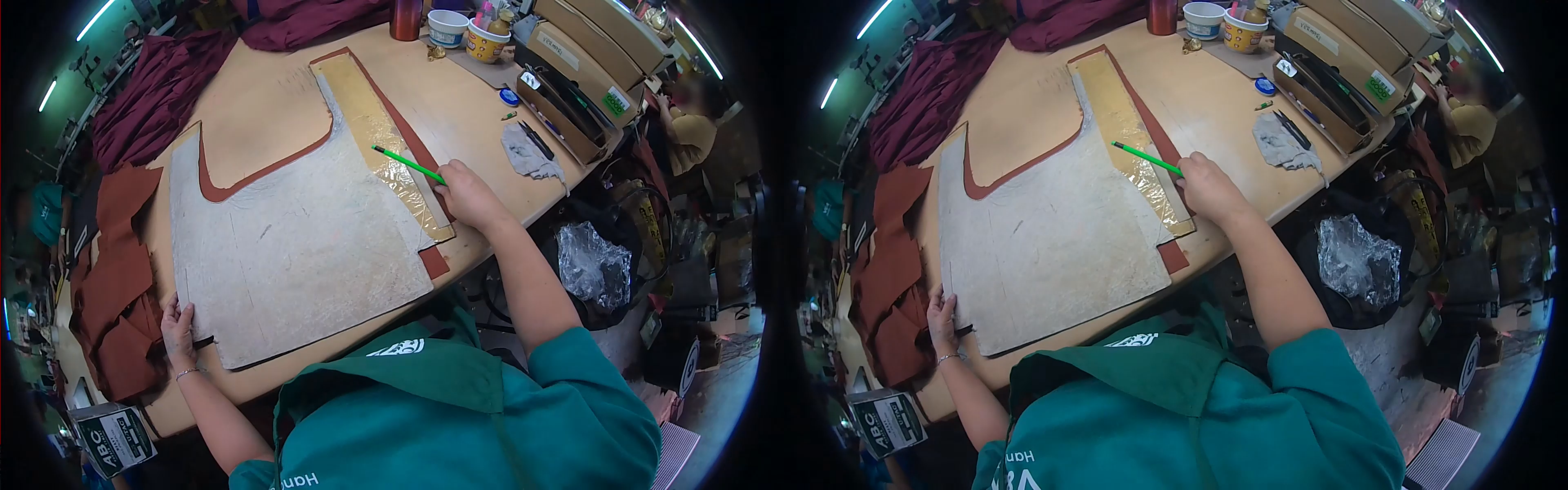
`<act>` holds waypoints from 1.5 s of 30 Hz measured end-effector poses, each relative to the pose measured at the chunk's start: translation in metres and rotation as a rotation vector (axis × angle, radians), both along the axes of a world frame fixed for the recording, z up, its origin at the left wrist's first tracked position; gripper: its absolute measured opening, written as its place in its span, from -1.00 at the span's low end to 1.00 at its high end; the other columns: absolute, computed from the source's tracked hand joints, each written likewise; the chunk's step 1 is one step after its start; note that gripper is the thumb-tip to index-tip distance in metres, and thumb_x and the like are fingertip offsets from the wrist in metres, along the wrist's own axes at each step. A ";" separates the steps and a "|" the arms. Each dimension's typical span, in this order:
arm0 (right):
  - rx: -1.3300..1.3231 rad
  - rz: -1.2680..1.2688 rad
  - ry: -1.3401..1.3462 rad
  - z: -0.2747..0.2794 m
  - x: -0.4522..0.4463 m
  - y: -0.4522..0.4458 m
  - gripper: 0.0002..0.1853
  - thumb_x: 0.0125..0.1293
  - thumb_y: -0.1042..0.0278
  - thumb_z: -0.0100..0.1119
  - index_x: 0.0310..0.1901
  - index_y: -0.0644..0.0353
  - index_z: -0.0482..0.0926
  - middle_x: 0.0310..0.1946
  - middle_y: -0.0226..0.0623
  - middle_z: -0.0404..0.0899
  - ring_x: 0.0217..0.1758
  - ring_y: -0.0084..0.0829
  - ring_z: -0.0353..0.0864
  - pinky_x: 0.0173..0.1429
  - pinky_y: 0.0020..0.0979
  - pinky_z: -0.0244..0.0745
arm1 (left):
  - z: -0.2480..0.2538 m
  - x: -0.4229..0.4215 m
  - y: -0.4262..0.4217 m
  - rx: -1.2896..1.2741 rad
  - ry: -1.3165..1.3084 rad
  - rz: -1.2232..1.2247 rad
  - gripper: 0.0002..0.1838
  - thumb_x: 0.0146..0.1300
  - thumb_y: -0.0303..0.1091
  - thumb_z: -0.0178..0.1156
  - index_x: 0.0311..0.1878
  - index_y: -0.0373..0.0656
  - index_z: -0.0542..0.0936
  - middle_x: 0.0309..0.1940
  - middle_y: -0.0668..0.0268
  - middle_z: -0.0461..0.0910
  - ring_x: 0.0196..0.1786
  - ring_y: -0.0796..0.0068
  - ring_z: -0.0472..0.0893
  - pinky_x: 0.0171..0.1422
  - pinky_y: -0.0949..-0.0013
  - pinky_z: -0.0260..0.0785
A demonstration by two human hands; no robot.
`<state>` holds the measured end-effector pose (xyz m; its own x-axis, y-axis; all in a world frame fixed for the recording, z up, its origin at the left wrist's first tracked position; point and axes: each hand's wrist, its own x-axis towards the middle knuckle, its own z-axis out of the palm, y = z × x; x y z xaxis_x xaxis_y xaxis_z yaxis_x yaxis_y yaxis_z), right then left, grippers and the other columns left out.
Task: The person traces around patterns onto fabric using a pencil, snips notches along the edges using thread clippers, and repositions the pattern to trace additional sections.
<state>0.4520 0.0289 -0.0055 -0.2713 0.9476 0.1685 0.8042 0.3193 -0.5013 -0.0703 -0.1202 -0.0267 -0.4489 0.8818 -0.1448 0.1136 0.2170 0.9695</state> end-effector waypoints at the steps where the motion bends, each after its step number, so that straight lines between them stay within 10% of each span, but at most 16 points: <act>1: 0.027 0.006 -0.006 0.000 0.003 -0.002 -0.87 0.16 0.46 0.05 -0.30 0.34 0.45 -0.30 0.01 0.42 -0.18 -0.01 0.45 -0.07 -0.16 0.36 | 0.000 0.000 0.000 -0.002 0.003 0.002 -0.46 0.12 -0.52 0.12 0.19 -0.40 0.25 -0.15 0.23 0.54 -0.14 0.56 0.51 0.03 0.51 0.31; 45: 0.228 0.020 -0.030 -0.006 0.007 -0.015 -0.88 0.11 0.56 0.03 -0.32 0.30 0.33 -0.31 -0.06 0.32 -0.16 -0.02 0.37 -0.06 -0.17 0.31 | -0.003 0.004 -0.001 0.005 0.050 0.037 -0.48 0.13 -0.52 0.12 0.19 -0.36 0.28 -0.21 0.28 0.54 -0.19 0.58 0.49 0.00 0.52 0.31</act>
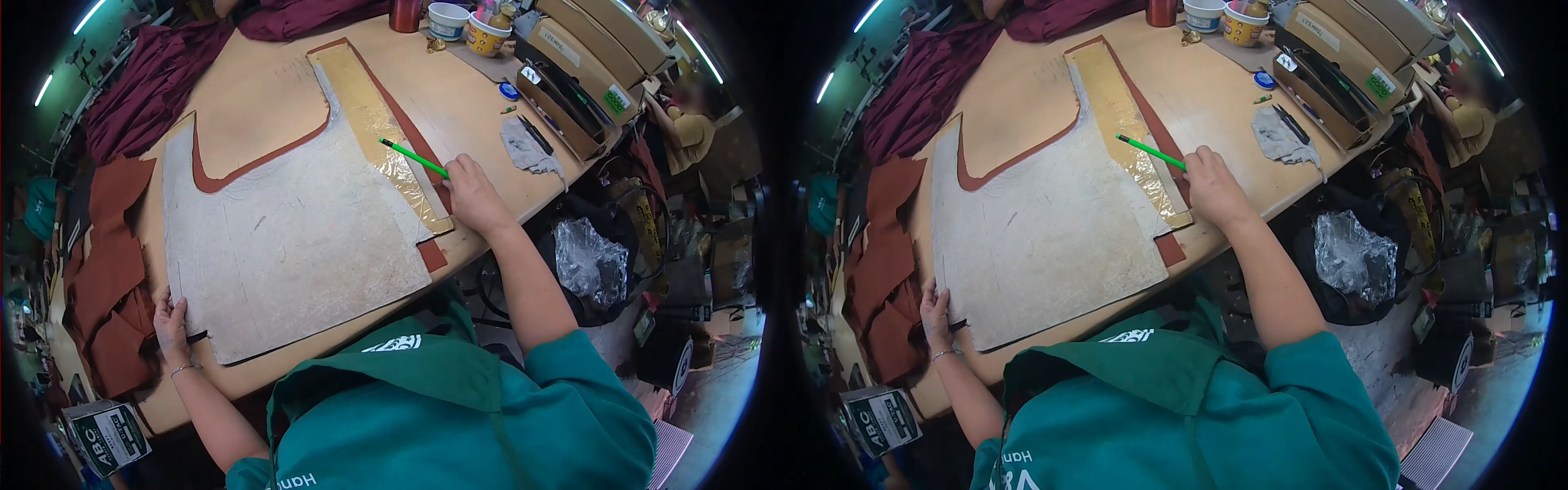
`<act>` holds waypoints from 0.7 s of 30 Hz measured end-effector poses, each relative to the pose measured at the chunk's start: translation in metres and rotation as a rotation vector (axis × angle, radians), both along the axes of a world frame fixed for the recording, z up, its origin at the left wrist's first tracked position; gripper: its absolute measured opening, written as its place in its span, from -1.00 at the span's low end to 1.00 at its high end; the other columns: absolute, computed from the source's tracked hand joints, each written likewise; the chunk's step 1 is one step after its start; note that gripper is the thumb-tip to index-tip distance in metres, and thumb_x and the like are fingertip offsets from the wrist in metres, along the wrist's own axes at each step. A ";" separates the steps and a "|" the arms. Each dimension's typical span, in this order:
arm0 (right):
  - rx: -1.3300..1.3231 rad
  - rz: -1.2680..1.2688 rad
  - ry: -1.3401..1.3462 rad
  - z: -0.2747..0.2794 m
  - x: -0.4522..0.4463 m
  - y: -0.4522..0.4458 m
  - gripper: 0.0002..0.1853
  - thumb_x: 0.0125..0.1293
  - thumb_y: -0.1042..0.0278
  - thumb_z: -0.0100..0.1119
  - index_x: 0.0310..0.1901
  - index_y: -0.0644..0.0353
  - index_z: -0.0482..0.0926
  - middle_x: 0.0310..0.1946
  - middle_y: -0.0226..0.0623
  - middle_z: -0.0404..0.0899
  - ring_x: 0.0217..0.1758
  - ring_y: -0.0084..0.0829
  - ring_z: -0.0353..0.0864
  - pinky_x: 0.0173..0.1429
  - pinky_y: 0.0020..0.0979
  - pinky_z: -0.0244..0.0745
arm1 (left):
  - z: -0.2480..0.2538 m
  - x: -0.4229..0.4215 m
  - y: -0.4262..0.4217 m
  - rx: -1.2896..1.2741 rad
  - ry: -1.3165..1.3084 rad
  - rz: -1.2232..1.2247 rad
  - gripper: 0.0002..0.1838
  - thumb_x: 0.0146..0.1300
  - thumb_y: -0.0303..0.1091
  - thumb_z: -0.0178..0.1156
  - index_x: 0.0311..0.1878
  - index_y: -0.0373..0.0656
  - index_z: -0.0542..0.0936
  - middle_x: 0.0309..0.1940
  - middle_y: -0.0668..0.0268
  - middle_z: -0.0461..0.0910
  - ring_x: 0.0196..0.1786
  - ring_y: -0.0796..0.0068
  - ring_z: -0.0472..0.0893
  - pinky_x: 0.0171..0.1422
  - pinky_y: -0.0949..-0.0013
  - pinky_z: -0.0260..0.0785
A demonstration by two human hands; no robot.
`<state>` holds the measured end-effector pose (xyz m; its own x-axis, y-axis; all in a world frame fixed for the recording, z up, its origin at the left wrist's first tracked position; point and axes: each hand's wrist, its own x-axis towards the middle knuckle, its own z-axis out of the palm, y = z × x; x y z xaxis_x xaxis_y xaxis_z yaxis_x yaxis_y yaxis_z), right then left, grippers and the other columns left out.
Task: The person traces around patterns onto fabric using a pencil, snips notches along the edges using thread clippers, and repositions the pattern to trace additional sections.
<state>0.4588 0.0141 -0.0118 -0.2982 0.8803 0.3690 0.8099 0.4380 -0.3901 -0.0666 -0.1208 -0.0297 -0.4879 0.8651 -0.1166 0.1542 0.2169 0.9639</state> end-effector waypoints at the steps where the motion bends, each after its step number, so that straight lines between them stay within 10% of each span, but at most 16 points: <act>1: 0.005 -0.003 0.001 0.000 0.001 -0.001 -0.88 0.11 0.56 0.03 -0.31 0.30 0.33 -0.31 -0.06 0.32 -0.15 -0.02 0.37 -0.06 -0.18 0.31 | 0.000 0.001 0.000 -0.006 0.028 0.001 -0.49 0.14 -0.51 0.12 0.18 -0.37 0.28 -0.20 0.28 0.53 -0.19 0.58 0.49 0.00 0.52 0.31; 5: -0.111 -0.027 0.064 0.007 0.003 -0.003 -0.89 0.14 0.54 0.02 -0.30 0.32 0.33 -0.31 -0.04 0.33 -0.15 -0.02 0.37 -0.06 -0.20 0.31 | -0.012 0.006 0.004 0.023 0.426 0.025 -0.51 0.17 -0.44 0.09 0.17 -0.35 0.29 -0.15 0.14 0.49 -0.13 0.41 0.49 -0.01 0.45 0.33; 9: -0.149 -0.030 0.098 0.010 0.009 -0.005 -0.90 0.17 0.52 0.00 -0.29 0.33 0.34 -0.34 -0.06 0.36 -0.21 -0.10 0.39 -0.09 -0.26 0.32 | 0.015 0.067 0.011 -0.211 1.354 0.153 -0.49 0.11 -0.31 0.15 0.13 -0.30 0.35 0.12 -0.14 0.23 0.14 -0.05 0.30 0.22 0.11 0.15; 15: -0.537 0.012 0.539 0.022 0.012 -0.013 -0.91 0.26 0.47 -0.05 -0.24 0.27 0.40 -0.44 -0.38 0.43 -0.36 -0.53 0.37 -0.22 -0.50 0.31 | 0.085 0.246 0.041 0.373 1.048 -0.680 -0.32 -0.04 -0.20 0.31 0.15 -0.31 0.33 0.15 -0.02 0.30 0.26 -0.03 0.23 0.31 0.10 0.07; 21: -0.643 0.110 0.823 0.041 0.008 -0.039 -0.90 0.28 0.45 -0.05 -0.24 0.28 0.42 -0.42 -0.39 0.47 -0.34 -0.61 0.45 -0.20 -0.56 0.39 | 0.083 0.352 0.068 0.290 1.109 -0.890 -0.22 -0.16 -0.26 0.30 0.18 -0.36 0.26 0.18 -0.01 0.26 0.20 -0.06 0.30 0.21 0.07 0.21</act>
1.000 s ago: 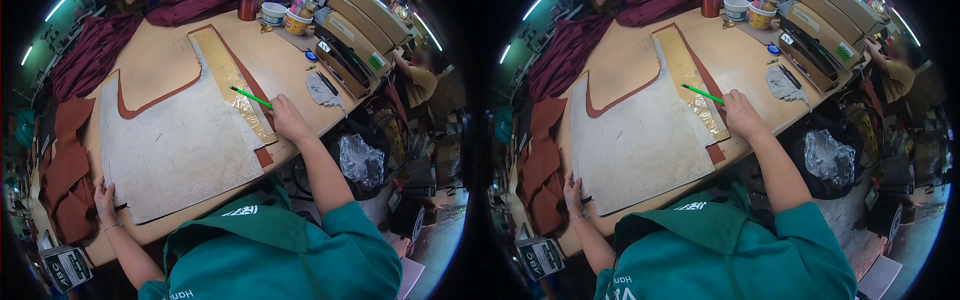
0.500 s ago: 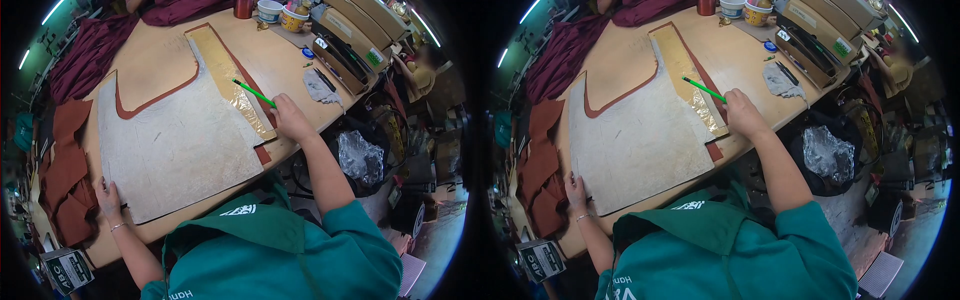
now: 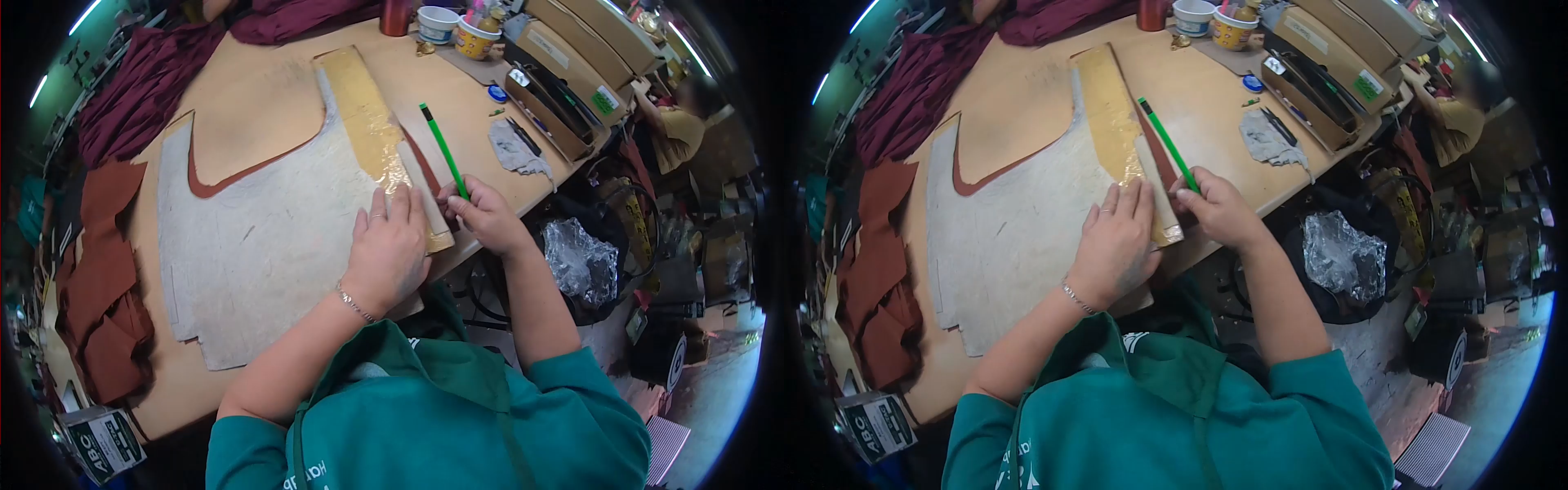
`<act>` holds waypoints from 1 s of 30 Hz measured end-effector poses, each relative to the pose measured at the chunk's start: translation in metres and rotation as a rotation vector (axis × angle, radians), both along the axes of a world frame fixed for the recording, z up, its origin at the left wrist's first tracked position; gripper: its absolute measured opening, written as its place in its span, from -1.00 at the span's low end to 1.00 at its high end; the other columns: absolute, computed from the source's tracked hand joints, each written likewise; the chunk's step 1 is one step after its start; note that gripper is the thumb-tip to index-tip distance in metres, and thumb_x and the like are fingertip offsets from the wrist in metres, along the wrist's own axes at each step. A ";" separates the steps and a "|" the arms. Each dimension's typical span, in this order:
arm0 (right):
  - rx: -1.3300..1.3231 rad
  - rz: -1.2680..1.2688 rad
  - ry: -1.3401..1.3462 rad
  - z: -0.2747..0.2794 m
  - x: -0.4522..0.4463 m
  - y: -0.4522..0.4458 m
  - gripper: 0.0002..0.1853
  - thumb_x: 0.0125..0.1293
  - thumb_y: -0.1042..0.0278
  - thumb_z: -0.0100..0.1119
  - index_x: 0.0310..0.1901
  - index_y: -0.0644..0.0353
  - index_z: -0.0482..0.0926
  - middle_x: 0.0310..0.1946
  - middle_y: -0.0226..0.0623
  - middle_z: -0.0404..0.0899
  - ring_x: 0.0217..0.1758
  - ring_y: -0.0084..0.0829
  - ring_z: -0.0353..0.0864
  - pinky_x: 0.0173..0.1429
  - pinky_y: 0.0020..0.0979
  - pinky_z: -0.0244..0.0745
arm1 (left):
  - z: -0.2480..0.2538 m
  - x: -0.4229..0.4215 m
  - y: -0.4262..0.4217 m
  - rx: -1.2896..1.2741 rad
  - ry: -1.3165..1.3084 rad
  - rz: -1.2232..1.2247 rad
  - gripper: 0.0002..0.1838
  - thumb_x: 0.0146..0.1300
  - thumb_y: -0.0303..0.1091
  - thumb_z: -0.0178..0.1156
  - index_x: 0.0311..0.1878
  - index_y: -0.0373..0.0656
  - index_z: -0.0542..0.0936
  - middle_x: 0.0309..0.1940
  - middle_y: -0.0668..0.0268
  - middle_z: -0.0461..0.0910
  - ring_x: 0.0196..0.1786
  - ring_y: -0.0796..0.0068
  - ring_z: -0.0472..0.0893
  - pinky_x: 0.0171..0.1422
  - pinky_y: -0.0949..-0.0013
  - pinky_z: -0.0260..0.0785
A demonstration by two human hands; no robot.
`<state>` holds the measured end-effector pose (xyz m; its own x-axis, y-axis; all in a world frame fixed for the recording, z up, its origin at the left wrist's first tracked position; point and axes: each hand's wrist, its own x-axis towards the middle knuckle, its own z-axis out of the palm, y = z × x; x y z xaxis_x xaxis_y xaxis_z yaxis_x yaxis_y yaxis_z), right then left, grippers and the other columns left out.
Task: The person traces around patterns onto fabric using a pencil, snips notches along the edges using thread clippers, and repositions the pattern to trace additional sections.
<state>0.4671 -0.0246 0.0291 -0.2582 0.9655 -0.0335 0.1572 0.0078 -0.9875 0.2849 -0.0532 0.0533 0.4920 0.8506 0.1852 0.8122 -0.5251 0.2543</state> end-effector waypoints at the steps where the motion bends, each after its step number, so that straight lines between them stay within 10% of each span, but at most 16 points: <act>1: -0.048 0.015 0.015 0.000 0.003 -0.003 -0.89 0.29 0.45 -0.06 -0.23 0.28 0.42 -0.40 -0.38 0.47 -0.33 -0.61 0.44 -0.19 -0.55 0.40 | -0.001 0.002 0.001 0.004 -0.030 -0.016 -0.22 -0.16 -0.28 0.29 0.17 -0.38 0.26 0.17 -0.03 0.26 0.18 -0.06 0.32 0.21 0.09 0.22; 30: -0.154 0.052 0.425 0.017 0.015 -0.040 -0.81 0.31 0.39 -0.06 -0.08 0.22 0.43 -0.30 -0.46 0.45 -0.28 -0.70 0.38 -0.17 -0.62 0.32 | -0.035 -0.016 -0.010 0.059 -0.083 -0.101 -0.24 -0.13 -0.41 0.20 0.23 -0.36 0.22 0.23 -0.04 0.19 0.23 -0.19 0.25 0.14 -0.07 0.24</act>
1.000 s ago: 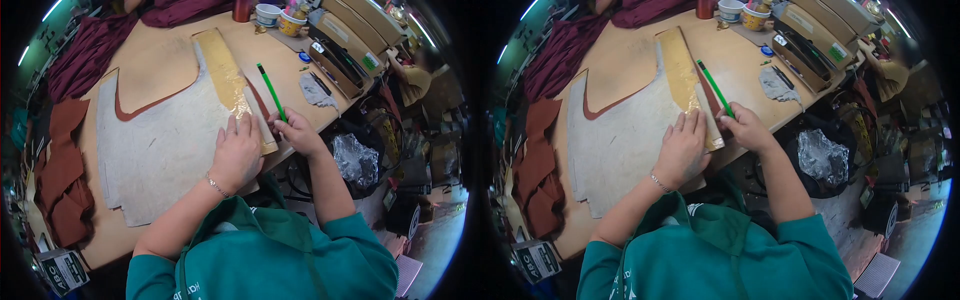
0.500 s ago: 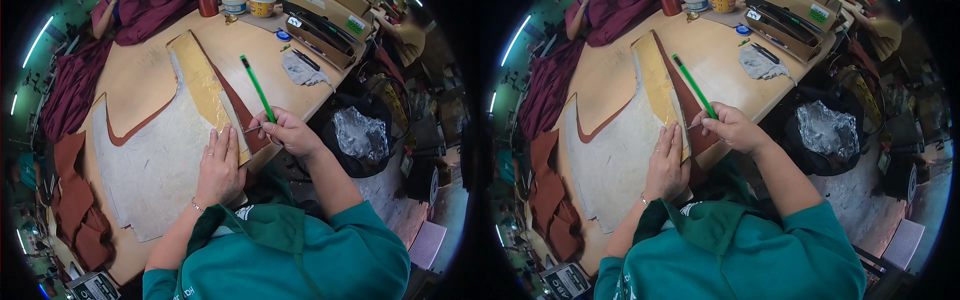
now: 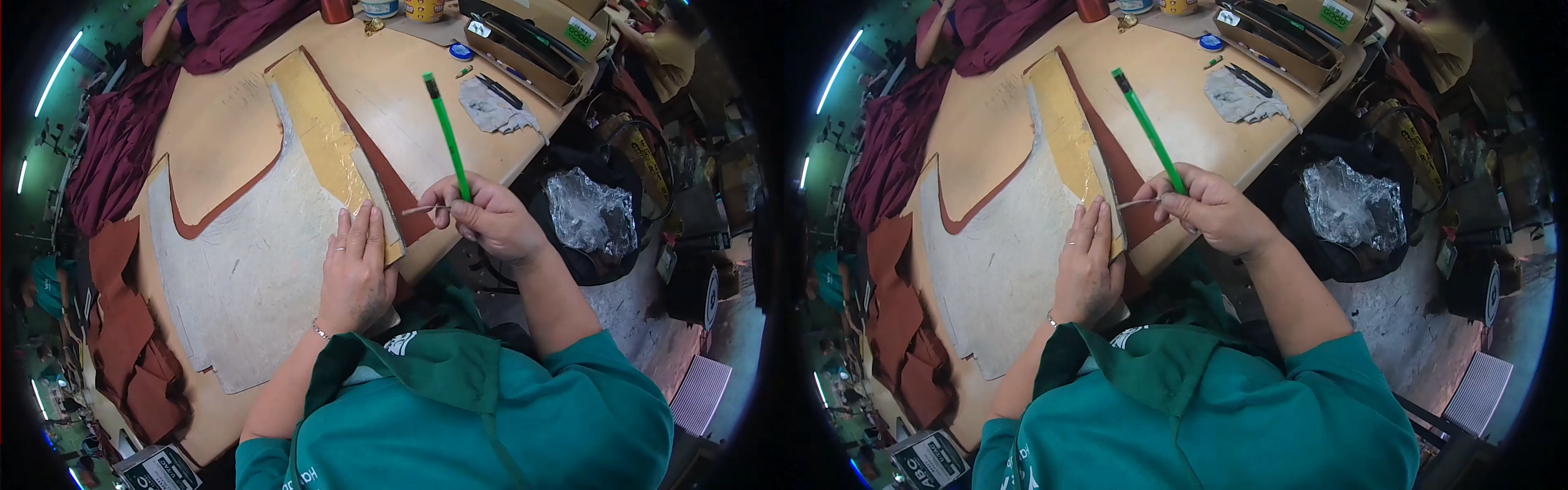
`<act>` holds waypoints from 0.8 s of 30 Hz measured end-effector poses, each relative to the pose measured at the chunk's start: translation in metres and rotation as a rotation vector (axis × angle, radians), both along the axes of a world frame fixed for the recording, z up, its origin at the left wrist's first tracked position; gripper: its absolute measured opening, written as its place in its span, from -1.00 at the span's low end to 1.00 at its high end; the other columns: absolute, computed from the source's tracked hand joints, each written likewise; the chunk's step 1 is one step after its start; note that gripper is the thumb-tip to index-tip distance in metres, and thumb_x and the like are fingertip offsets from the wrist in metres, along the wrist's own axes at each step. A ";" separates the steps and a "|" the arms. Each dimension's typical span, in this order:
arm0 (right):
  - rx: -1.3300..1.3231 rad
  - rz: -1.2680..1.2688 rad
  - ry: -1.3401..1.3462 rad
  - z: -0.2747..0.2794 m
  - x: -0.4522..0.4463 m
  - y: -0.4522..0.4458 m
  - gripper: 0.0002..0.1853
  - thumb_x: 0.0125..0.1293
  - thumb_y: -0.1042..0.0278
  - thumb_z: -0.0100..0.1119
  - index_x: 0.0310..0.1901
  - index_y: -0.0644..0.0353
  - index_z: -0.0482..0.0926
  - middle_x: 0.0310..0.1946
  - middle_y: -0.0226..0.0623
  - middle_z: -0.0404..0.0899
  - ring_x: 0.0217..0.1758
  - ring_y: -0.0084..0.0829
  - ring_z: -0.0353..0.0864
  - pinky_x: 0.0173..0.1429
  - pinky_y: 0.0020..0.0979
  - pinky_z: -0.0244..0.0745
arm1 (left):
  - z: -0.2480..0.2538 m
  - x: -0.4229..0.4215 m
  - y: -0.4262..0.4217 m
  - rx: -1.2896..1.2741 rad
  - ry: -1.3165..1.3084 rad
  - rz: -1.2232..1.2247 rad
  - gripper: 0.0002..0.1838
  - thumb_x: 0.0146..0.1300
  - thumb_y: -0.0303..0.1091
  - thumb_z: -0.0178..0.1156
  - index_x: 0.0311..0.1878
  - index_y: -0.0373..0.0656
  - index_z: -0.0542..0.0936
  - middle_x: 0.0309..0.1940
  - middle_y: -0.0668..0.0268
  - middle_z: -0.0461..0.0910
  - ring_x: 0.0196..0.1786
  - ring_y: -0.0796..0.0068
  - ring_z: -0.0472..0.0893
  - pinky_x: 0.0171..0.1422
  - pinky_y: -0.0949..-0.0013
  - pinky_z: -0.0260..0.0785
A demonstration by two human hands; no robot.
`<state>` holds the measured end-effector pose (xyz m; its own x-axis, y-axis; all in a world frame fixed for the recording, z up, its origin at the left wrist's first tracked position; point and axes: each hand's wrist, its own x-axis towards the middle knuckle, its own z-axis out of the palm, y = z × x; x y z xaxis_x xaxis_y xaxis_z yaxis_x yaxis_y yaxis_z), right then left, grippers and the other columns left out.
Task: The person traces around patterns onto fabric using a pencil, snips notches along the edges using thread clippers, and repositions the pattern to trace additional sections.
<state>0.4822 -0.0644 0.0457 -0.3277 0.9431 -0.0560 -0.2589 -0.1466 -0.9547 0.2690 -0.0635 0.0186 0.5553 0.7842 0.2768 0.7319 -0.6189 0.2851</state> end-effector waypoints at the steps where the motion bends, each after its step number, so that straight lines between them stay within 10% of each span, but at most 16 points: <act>1: 0.027 -0.017 -0.010 0.001 -0.001 0.000 -0.81 0.31 0.38 -0.06 -0.09 0.22 0.43 -0.30 -0.47 0.46 -0.30 -0.71 0.39 -0.22 -0.65 0.31 | -0.001 -0.001 0.000 0.001 0.009 0.004 -0.24 -0.14 -0.41 0.20 0.23 -0.36 0.22 0.23 -0.04 0.19 0.23 -0.19 0.25 0.14 -0.08 0.24; 11: -0.074 -0.108 -0.067 -0.013 -0.008 0.005 -0.86 0.30 0.33 -0.03 -0.20 0.19 0.44 -0.26 -0.36 0.52 -0.32 -0.68 0.42 -0.43 -0.72 0.21 | 0.010 0.005 -0.003 -0.211 -0.035 -0.048 -0.31 -0.06 -0.34 0.23 0.22 -0.23 0.29 0.19 0.05 0.27 0.25 -0.07 0.24 0.26 0.09 0.14; 15: -0.104 -0.086 -0.103 -0.010 -0.014 0.004 -0.84 0.31 0.31 -0.06 -0.17 0.18 0.43 -0.29 -0.47 0.52 -0.37 -0.75 0.40 -0.42 -0.72 0.18 | 0.011 0.003 0.006 -0.578 -0.645 -0.060 -0.46 0.14 -0.25 0.18 0.17 -0.23 0.33 0.10 0.16 0.38 0.20 0.24 0.34 0.20 0.20 0.21; 24: -0.108 0.013 -0.119 -0.010 -0.029 -0.001 -0.82 0.32 0.28 -0.05 -0.16 0.18 0.43 -0.35 -0.47 0.50 -0.41 -0.76 0.37 -0.43 -0.70 0.20 | 0.008 0.011 0.008 -0.753 -0.913 0.054 -0.81 0.27 -0.33 0.06 -0.22 -0.29 0.48 -0.35 0.35 0.56 -0.27 0.64 0.50 -0.10 0.52 0.31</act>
<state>0.4536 -0.0650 0.0361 -0.3247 0.9252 -0.1962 -0.1421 -0.2528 -0.9570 0.2796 -0.0554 0.0262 0.3525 0.9357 0.0118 0.0883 -0.0458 0.9950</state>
